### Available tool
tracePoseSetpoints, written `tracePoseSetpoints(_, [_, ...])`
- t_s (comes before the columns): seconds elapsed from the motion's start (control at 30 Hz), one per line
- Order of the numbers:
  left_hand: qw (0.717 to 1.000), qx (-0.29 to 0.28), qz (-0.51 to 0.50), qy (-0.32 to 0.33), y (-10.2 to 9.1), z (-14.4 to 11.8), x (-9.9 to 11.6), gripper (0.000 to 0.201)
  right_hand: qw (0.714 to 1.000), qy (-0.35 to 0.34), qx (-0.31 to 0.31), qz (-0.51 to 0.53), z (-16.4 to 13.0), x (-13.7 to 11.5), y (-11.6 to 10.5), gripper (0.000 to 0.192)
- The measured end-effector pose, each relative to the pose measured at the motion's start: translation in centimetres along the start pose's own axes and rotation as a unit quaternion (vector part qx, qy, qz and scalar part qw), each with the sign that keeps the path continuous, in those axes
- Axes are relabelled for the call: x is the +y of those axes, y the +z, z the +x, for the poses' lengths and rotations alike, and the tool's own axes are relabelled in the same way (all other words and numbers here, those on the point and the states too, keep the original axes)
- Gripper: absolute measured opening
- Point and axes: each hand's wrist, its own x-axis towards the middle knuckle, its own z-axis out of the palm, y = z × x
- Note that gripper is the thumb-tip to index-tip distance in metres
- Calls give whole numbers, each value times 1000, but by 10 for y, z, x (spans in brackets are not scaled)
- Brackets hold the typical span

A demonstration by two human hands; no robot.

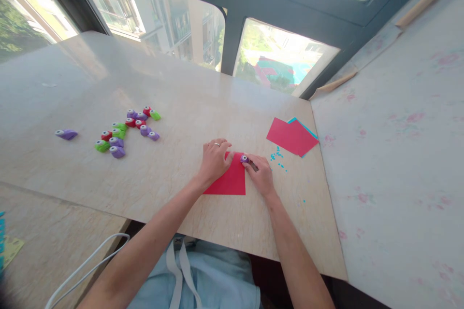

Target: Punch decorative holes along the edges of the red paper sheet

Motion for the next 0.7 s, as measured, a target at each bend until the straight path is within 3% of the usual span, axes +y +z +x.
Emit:
tracePoseSetpoints(0.1, [998,-22,19,60,-2,-15,-8,29,1000,1,0,2,0,0,0,34])
tracePoseSetpoints(0.23, [995,-48,30,87,2,-26,-21,36,1000,-5,3,-1,0,0,1,33])
tracePoseSetpoints(0.7, [984,-98,51,140,7,-22,-25,42,1000,-26,5,-13,0,-1,2,31])
